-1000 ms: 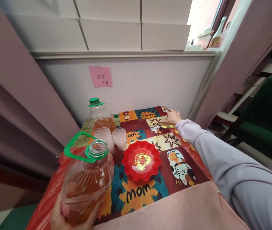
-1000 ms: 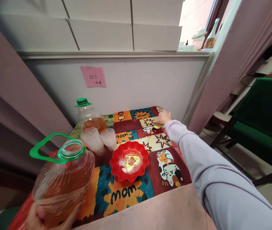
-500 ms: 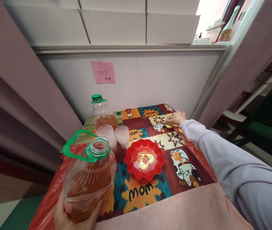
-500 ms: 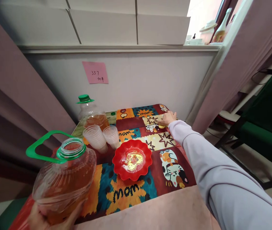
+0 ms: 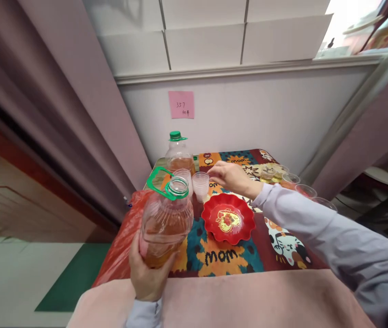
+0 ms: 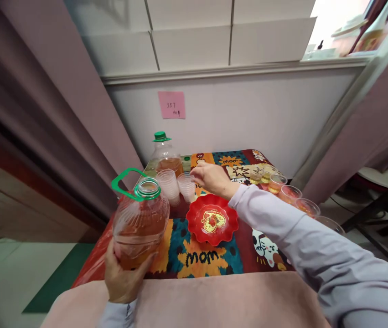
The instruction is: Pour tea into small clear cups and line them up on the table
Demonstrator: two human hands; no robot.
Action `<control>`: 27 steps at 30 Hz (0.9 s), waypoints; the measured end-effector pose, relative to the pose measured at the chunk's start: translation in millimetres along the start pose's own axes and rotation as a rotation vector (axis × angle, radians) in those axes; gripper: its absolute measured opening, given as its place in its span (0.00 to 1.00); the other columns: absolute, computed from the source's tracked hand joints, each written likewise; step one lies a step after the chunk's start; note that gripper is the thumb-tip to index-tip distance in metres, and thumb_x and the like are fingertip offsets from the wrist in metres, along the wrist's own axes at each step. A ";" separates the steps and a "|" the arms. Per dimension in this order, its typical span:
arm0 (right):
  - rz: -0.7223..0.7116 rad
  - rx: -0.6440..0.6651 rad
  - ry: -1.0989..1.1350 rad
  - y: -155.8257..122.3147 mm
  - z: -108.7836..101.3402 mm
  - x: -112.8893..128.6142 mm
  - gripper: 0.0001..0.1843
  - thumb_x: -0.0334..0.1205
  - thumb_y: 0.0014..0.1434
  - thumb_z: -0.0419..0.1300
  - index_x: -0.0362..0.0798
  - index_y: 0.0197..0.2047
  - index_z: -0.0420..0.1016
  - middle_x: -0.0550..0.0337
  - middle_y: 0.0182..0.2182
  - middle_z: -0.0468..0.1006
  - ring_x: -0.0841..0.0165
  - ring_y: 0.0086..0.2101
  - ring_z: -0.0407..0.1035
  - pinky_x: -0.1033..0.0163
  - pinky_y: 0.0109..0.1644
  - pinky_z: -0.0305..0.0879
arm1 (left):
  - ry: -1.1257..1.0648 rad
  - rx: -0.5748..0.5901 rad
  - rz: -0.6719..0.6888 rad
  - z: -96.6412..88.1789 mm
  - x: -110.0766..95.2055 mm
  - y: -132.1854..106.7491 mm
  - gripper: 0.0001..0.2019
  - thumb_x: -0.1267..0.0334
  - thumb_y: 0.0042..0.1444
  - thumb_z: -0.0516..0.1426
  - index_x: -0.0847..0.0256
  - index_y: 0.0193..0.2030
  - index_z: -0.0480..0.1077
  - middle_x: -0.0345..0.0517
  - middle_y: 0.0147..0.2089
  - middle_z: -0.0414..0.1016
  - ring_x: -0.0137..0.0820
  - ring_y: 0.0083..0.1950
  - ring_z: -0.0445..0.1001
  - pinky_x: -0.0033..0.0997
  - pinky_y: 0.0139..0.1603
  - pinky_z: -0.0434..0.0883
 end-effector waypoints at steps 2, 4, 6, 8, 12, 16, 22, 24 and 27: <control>0.014 0.097 -0.061 3.9 17.3 19.6 0.15 0.44 0.70 0.63 0.54 0.58 0.82 0.54 0.57 0.80 0.63 0.46 0.79 0.61 0.46 0.70 | -0.004 0.014 0.032 0.0 -0.2 -1.5 0.58 0.44 0.39 0.75 0.54 0.77 0.58 0.63 0.72 0.69 0.62 0.70 0.69 0.71 0.69 0.66; 0.046 0.174 -0.103 7.0 32.0 28.2 0.16 0.42 0.70 0.64 0.52 0.58 0.82 0.51 0.59 0.79 0.61 0.46 0.79 0.61 0.44 0.70 | -0.022 0.018 0.038 -0.3 0.9 -2.2 0.57 0.44 0.41 0.74 0.52 0.77 0.57 0.62 0.72 0.68 0.62 0.70 0.69 0.70 0.70 0.66; 0.073 0.222 -0.127 9.2 42.1 30.6 0.14 0.39 0.70 0.61 0.50 0.55 0.84 0.50 0.57 0.80 0.60 0.46 0.79 0.61 0.42 0.69 | -0.027 0.013 0.040 -0.8 2.5 -2.1 0.58 0.44 0.40 0.75 0.51 0.77 0.57 0.62 0.70 0.69 0.63 0.69 0.70 0.71 0.68 0.67; 0.082 0.237 -0.130 11.3 47.2 30.8 0.14 0.37 0.71 0.58 0.50 0.50 0.86 0.50 0.53 0.83 0.60 0.46 0.80 0.61 0.42 0.68 | -0.024 0.008 0.050 -1.1 4.1 -1.8 0.58 0.44 0.39 0.75 0.50 0.77 0.57 0.62 0.70 0.70 0.64 0.68 0.70 0.70 0.67 0.69; 0.115 0.228 -0.117 15.5 49.5 26.2 0.12 0.34 0.69 0.60 0.49 0.44 0.88 0.50 0.48 0.86 0.60 0.47 0.79 0.62 0.44 0.68 | -0.028 0.010 0.073 -1.5 8.0 -1.9 0.59 0.44 0.38 0.76 0.50 0.76 0.57 0.62 0.70 0.70 0.63 0.68 0.71 0.67 0.66 0.71; 0.168 0.166 -0.083 19.7 48.3 18.1 0.06 0.34 0.64 0.67 0.50 0.40 0.88 0.52 0.44 0.87 0.61 0.43 0.80 0.63 0.43 0.68 | 0.007 0.016 0.112 -2.0 7.8 -3.0 0.58 0.46 0.41 0.75 0.55 0.77 0.56 0.65 0.70 0.69 0.61 0.70 0.70 0.64 0.68 0.70; 0.184 0.019 0.006 22.4 39.7 15.7 0.04 0.40 0.59 0.74 0.49 0.35 0.87 0.57 0.34 0.86 0.67 0.34 0.78 0.66 0.38 0.67 | -0.015 -0.018 0.167 -4.0 -1.5 -2.8 0.57 0.44 0.42 0.74 0.54 0.77 0.56 0.64 0.71 0.69 0.60 0.69 0.71 0.64 0.68 0.71; 0.172 -0.045 0.029 23.1 27.2 16.4 0.05 0.39 0.62 0.70 0.49 0.34 0.86 0.57 0.34 0.86 0.67 0.35 0.78 0.66 0.40 0.68 | -0.012 -0.021 0.174 -3.8 -3.0 -3.2 0.56 0.45 0.43 0.74 0.55 0.77 0.57 0.65 0.70 0.69 0.60 0.69 0.71 0.63 0.68 0.71; 0.174 -0.155 0.039 16.8 -3.0 13.3 0.07 0.37 0.67 0.65 0.48 0.38 0.85 0.54 0.38 0.85 0.66 0.38 0.77 0.63 0.44 0.68 | 0.000 -0.041 0.182 -3.7 -3.8 -4.0 0.56 0.44 0.43 0.74 0.57 0.77 0.57 0.67 0.69 0.70 0.60 0.68 0.72 0.62 0.67 0.72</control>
Point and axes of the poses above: each hand's wrist, its own y-axis towards the middle knuckle, its own z-axis out of the palm, x = y × z, the point moved 5 cm from there along y, towards the middle knuckle
